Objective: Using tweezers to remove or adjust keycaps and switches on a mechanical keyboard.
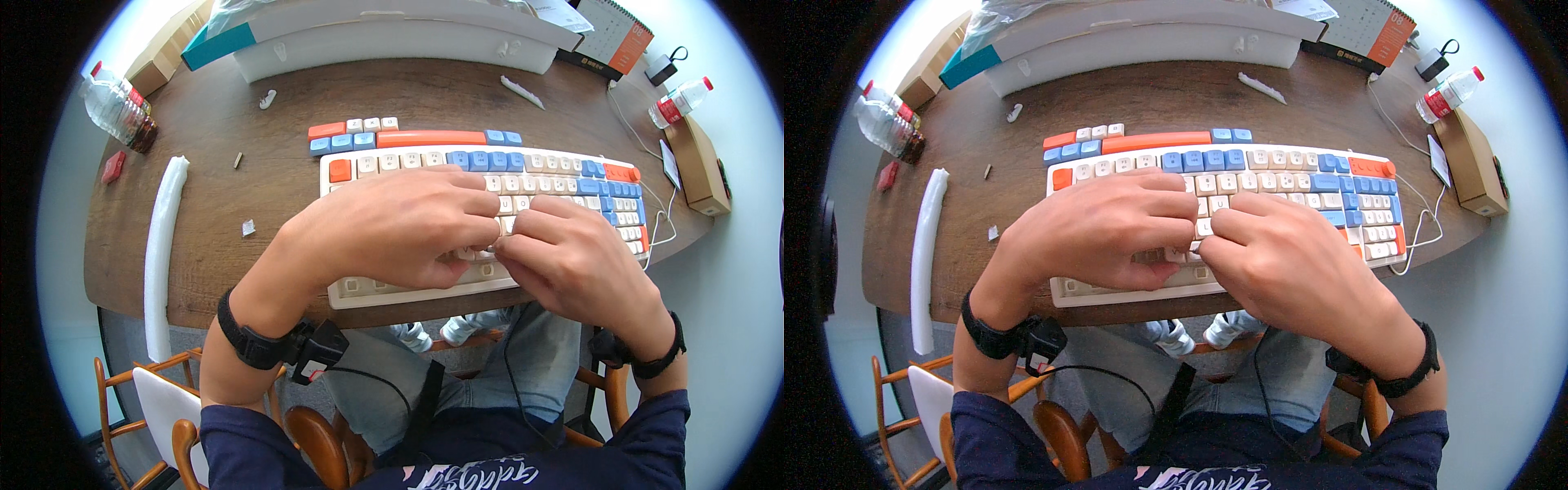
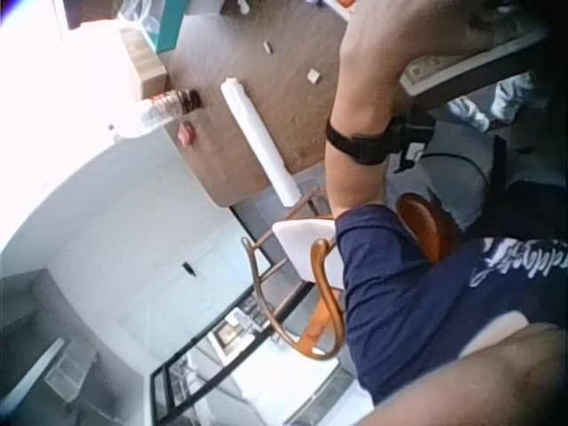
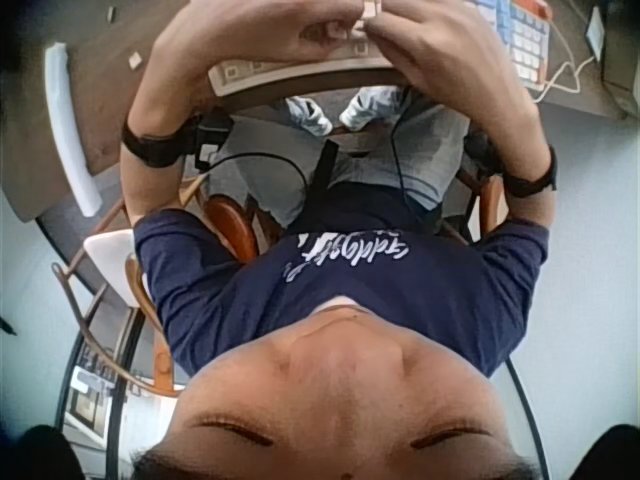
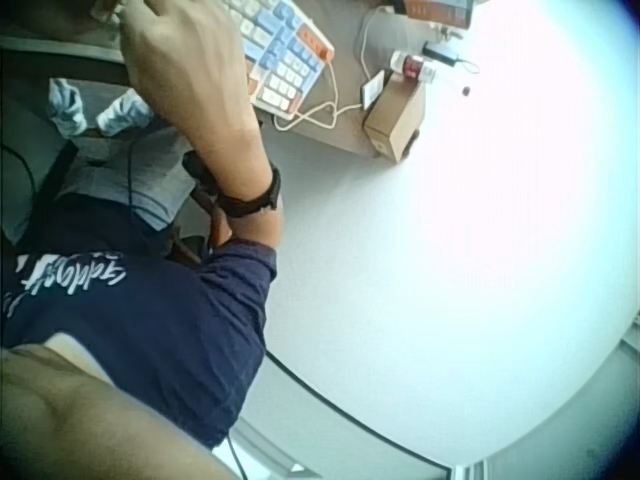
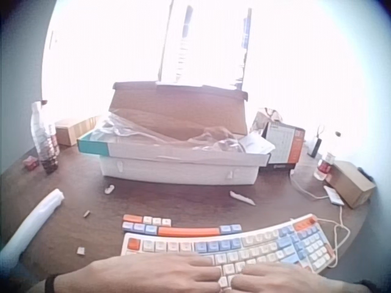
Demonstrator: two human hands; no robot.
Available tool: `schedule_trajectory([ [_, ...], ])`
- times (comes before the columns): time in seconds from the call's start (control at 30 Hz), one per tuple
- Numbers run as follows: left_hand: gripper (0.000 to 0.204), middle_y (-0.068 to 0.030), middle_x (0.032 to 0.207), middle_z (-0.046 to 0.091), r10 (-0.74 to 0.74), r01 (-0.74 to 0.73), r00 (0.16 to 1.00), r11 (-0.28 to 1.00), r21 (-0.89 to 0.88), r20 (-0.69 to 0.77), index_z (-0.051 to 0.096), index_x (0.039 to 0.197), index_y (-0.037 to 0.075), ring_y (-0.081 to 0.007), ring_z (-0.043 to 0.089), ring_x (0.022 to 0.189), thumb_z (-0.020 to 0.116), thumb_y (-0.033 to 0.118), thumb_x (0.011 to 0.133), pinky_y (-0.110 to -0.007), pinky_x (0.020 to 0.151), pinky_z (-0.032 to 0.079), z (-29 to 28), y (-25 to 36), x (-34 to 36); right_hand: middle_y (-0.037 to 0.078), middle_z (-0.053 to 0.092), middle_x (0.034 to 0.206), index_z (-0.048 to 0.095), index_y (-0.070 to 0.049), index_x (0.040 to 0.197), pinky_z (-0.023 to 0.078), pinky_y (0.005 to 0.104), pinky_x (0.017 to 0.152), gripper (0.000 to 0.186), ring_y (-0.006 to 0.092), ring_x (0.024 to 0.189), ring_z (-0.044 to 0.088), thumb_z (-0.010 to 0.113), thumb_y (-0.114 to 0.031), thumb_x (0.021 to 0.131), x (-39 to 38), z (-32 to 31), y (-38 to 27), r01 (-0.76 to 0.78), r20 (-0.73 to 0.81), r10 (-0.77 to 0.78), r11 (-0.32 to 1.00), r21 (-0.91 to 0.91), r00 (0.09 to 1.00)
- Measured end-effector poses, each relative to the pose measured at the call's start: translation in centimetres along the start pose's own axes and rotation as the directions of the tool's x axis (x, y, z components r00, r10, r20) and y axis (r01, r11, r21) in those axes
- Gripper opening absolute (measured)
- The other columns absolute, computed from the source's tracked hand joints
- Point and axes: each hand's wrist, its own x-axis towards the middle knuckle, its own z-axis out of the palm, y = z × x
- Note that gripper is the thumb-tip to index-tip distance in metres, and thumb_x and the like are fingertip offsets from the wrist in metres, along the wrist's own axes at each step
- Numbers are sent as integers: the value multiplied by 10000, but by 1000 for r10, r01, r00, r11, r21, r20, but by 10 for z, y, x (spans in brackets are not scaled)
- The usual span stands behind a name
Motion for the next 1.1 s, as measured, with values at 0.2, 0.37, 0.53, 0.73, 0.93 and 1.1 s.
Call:
schedule_trajectory([
  [0.2,228,-101,967,631,38,-38,999,999,-6,8,621,911,40,-299,612,957,777,104,756,-399,851,527,-1,-2,2,107,618,832,634,-4,809,523,397,744,73,282,813,617,685,-44,776,14,-13,-6,-3,91,0,1000,27,996],
  [0.37,236,-102,976,629,6,-5,999,1000,-3,54,622,905,41,-301,603,952,788,107,751,-403,850,521,-3,-3,-1,118,613,814,630,9,805,510,415,725,70,301,798,604,688,-30,808,21,-10,-5,-30,147,21,998,60,989],
  [0.53,236,-98,961,616,41,-41,999,999,-5,26,622,887,42,-299,597,942,799,107,744,-405,843,516,-3,-4,1,121,641,867,660,8,795,533,374,821,103,271,896,630,666,-24,698,11,-8,-2,-34,123,24,996,85,992],
  [0.73,240,-92,957,617,12,-10,999,999,-33,31,630,884,39,-294,597,945,809,99,735,-403,858,509,-2,-4,-1,113,641,865,659,2,782,531,371,828,89,267,902,628,660,-8,694,13,-3,-4,-8,32,6,999,49,999],
  [0.93,251,-93,989,633,18,-17,1000,1000,-23,15,657,927,41,-289,600,950,810,96,736,-397,859,508,-4,-5,0,118,655,868,664,3,768,536,376,847,76,278,908,636,664,-13,694,14,-1,1,-11,26,9,996,90,1000],
  [1.1,262,-94,987,632,3,-2,999,1000,-15,53,669,946,32,-292,604,968,815,108,742,-400,873,509,-7,-4,-1,131,650,847,669,9,787,531,405,819,65,306,891,637,679,-17,728,15,0,2,-76,60,68,986,150,996],
])
